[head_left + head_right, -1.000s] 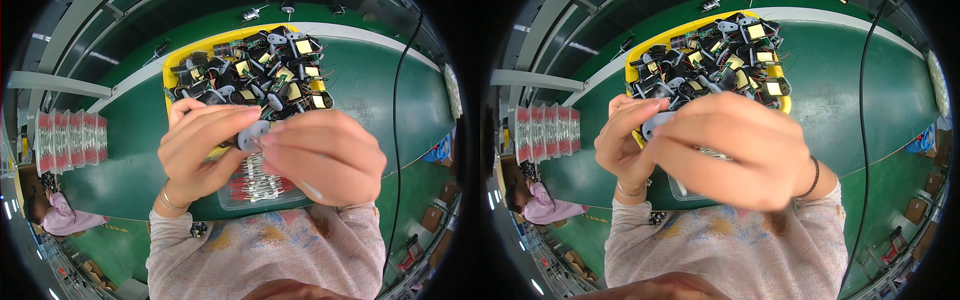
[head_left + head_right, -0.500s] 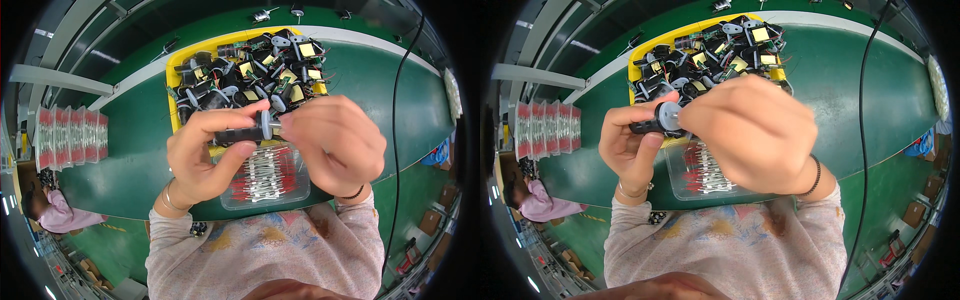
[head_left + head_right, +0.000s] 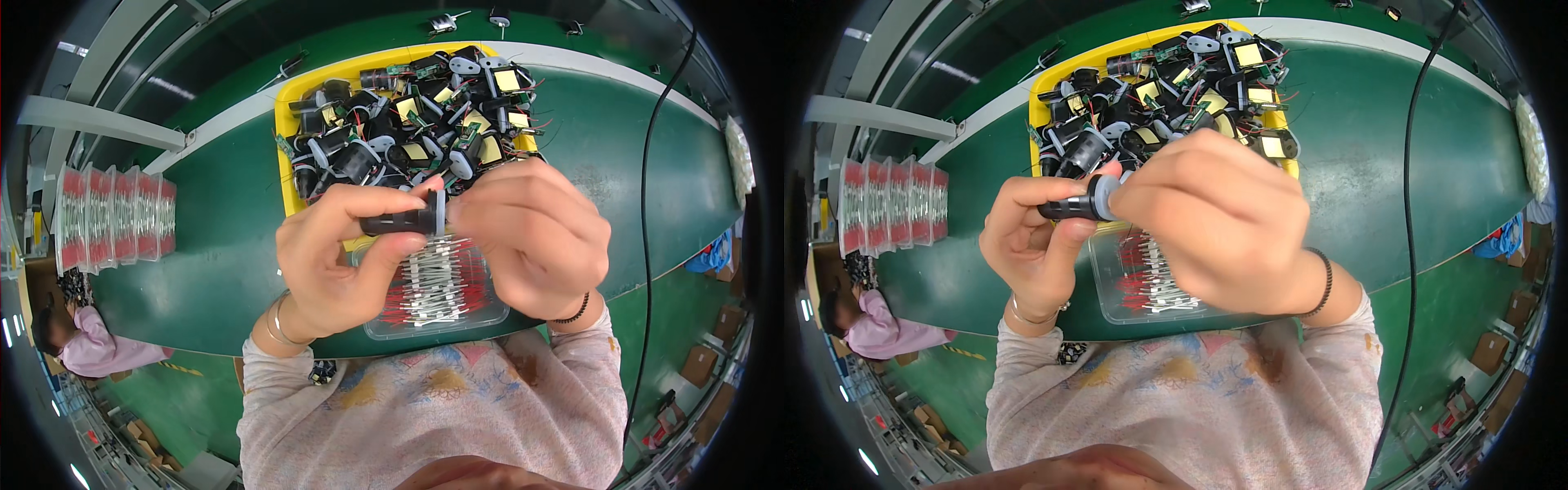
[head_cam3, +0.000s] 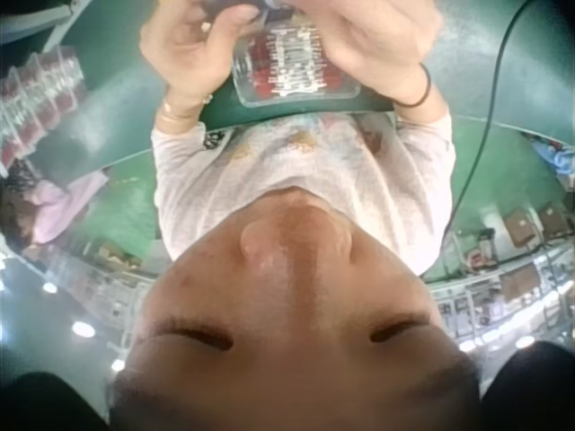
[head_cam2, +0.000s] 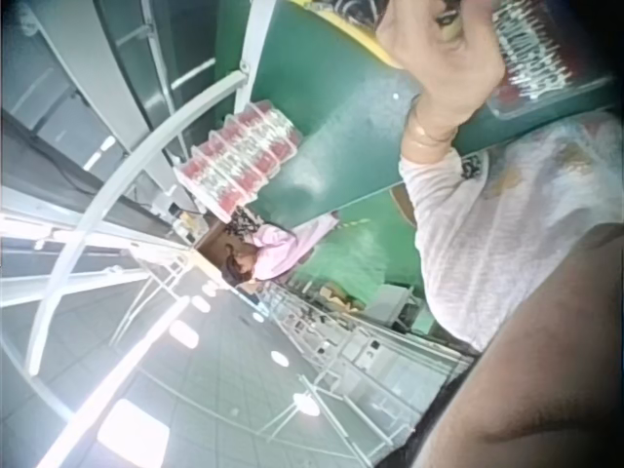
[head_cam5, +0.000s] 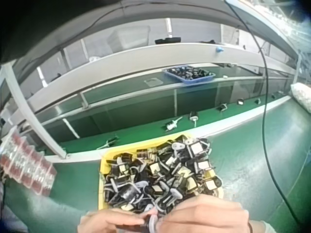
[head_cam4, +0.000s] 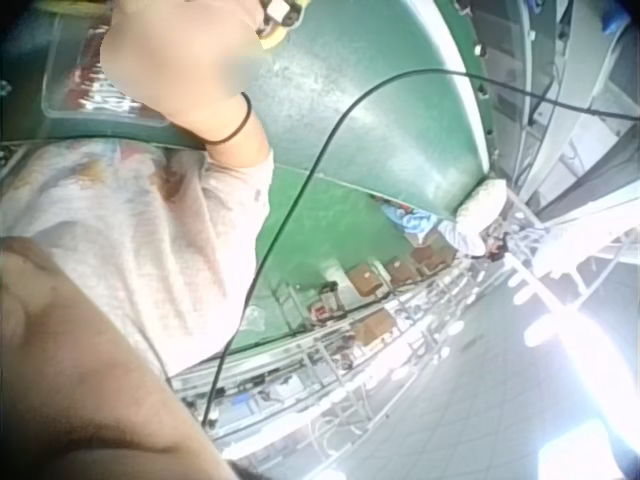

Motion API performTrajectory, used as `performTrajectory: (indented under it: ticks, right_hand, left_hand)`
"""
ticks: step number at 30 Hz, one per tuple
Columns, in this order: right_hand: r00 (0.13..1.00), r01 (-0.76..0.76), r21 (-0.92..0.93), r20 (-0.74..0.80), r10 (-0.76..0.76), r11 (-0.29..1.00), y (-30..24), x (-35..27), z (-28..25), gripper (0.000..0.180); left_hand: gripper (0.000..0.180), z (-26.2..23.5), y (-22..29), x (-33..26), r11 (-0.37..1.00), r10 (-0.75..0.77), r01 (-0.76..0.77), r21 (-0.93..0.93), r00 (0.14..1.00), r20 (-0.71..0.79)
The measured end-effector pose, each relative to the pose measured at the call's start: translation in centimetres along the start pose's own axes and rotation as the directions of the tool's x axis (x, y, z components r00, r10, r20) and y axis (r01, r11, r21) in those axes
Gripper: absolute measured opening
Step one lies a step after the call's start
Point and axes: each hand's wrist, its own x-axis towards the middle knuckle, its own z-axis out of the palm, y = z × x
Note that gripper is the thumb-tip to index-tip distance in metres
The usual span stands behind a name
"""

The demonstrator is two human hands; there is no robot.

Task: The person inserts small red and white cylindrical components into the holes of grey plastic electronic housings. They pick up each housing from a yellow bin, insert the components using their fingers, and place the finished units onto the green table. The process is repeated continuously throughout the clip.

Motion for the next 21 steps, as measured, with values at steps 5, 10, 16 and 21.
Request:
performTrajectory:
  ticks: [5, 10, 16, 21]
  right_hand:
    - [0.990, -0.077, 0.022, 0.122, 0.074, 0.997, 0.3, 0.5, -1.1, 0.020]
    - [0.817, -0.571, 0.460, 0.242, 0.523, 0.680, 1.7, 2.6, -1.3, 0.038]
    - [0.827, -0.535, 0.543, 0.183, 0.531, 0.647, 1.3, 3.1, 0.7, 0.013]
    - [0.797, -0.547, 0.630, 0.191, 0.572, 0.552, 1.7, 2.7, 1.3, 0.008]
  left_hand:
    - [0.022, 0.4, 0.2, 0.1, 0.996, -0.084, 0.084, 0.021, 0.996, -0.025]
    - [0.018, 0.5, -2.0, 1.3, 0.751, -0.329, 0.281, -0.598, 0.944, 0.031]
    - [0.017, 0.3, -1.5, 1.3, 0.678, -0.353, 0.272, -0.683, 0.936, 0.022]
    - [0.017, 0.3, -1.7, 1.1, 0.661, -0.363, 0.276, -0.698, 0.932, 0.025]
